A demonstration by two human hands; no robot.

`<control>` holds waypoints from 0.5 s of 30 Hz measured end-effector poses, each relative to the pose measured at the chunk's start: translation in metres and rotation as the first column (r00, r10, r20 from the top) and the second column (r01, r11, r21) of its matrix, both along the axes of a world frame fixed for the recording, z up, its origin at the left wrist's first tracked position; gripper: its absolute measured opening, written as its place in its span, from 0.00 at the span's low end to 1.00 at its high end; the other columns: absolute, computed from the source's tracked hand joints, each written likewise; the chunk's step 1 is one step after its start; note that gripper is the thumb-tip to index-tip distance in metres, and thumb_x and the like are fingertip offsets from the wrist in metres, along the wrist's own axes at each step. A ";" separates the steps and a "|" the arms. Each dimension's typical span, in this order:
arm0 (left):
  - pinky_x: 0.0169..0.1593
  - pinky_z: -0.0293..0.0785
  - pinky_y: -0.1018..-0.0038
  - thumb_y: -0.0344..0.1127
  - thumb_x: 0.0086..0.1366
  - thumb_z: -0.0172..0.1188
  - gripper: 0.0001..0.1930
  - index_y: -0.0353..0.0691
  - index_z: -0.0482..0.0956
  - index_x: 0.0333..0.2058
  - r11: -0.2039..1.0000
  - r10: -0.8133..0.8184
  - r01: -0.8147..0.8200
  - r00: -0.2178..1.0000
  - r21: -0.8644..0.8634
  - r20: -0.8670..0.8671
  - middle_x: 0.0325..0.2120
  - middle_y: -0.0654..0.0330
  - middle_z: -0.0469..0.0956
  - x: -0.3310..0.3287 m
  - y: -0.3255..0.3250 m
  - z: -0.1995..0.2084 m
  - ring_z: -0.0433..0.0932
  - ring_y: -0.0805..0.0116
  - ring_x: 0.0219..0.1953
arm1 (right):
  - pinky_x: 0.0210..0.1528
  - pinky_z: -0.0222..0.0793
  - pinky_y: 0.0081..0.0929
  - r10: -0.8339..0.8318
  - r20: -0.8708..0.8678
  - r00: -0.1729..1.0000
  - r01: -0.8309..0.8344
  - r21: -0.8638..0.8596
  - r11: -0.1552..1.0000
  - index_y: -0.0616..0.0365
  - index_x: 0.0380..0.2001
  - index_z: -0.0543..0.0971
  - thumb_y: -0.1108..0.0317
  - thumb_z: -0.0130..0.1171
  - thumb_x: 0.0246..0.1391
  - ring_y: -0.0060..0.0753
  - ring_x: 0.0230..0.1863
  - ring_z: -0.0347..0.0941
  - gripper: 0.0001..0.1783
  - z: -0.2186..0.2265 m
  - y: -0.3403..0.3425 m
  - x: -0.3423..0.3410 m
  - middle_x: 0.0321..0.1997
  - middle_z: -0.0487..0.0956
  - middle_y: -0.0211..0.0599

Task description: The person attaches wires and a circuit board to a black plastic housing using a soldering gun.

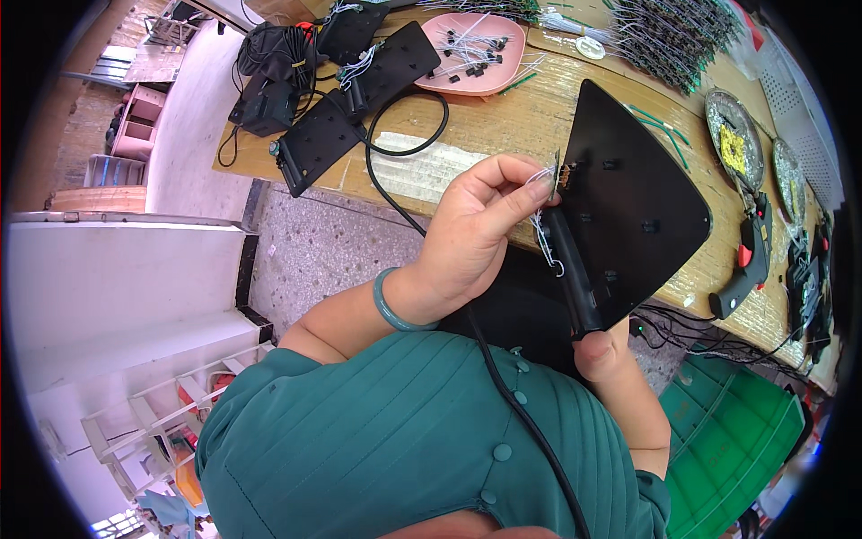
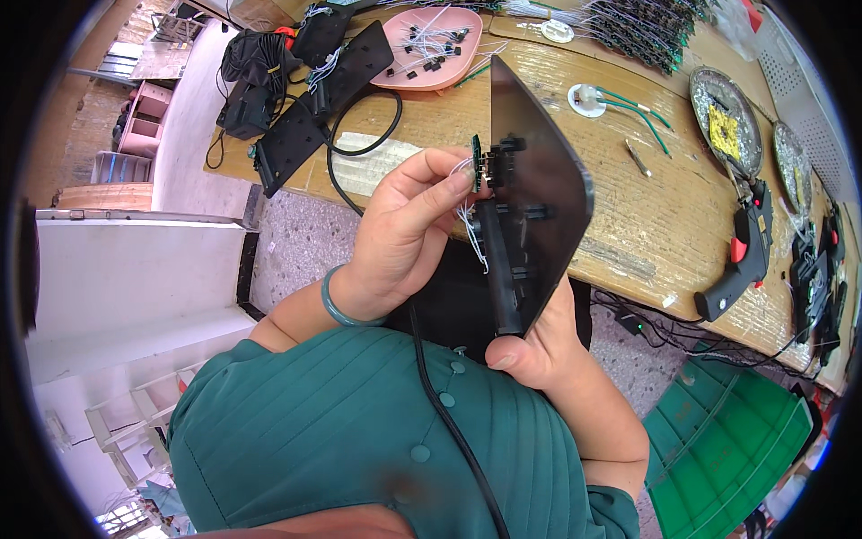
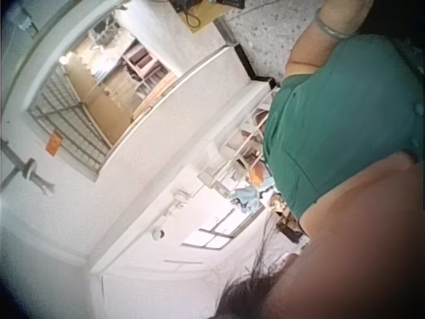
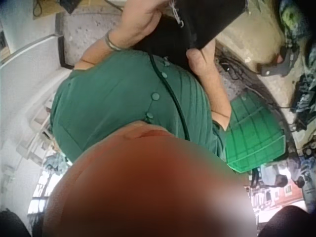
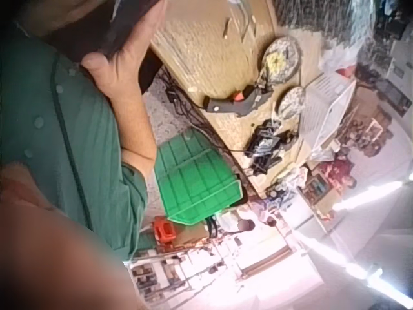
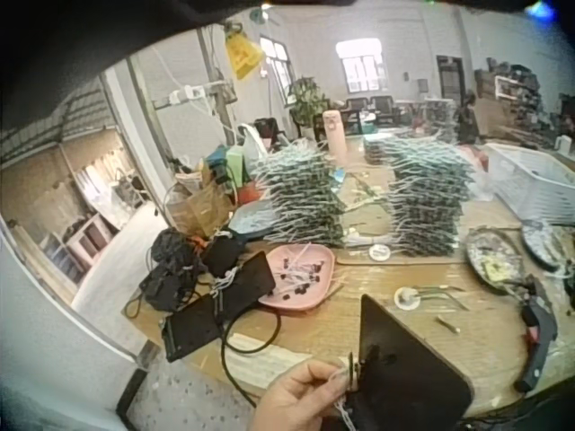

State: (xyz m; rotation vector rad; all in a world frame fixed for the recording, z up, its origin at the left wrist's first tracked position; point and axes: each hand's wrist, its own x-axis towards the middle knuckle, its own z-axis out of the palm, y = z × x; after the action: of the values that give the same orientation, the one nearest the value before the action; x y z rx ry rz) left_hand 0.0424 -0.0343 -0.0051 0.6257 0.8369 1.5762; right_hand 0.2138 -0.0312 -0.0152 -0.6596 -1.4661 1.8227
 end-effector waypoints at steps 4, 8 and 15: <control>0.47 0.68 0.79 0.28 0.62 0.57 0.04 0.35 0.75 0.35 1.000 -0.001 0.001 1.000 0.000 0.002 0.33 0.63 0.76 -0.001 -0.001 -0.001 0.73 0.77 0.38 | 0.62 0.52 0.33 -0.004 -0.141 0.990 0.015 0.073 0.997 0.68 0.61 0.53 0.29 0.61 0.37 0.36 0.61 0.58 0.62 -0.010 0.003 -0.013 0.60 0.61 0.44; 0.47 0.68 0.79 0.27 0.62 0.57 0.04 0.36 0.75 0.35 0.999 -0.019 0.020 0.999 -0.025 0.038 0.33 0.63 0.75 0.000 0.000 -0.001 0.72 0.77 0.38 | 0.63 0.51 0.34 -0.027 -0.192 0.981 0.029 0.008 1.000 0.67 0.62 0.51 0.30 0.63 0.36 0.36 0.63 0.56 0.63 -0.005 0.002 -0.017 0.62 0.59 0.44; 0.47 0.67 0.79 0.27 0.62 0.58 0.04 0.36 0.75 0.35 0.999 -0.034 0.036 0.996 -0.025 0.078 0.34 0.64 0.75 0.001 0.000 -0.004 0.72 0.77 0.39 | 0.62 0.53 0.34 -0.012 -0.208 0.978 0.010 -0.007 1.000 0.67 0.61 0.52 0.31 0.64 0.35 0.36 0.62 0.58 0.63 -0.011 0.000 -0.013 0.61 0.61 0.44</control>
State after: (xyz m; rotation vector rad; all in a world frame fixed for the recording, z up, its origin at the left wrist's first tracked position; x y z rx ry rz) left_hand 0.0435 -0.0347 -0.0089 0.5537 0.7841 1.5458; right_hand 0.2011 -0.0307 -0.0266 -0.4630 -1.3167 1.8285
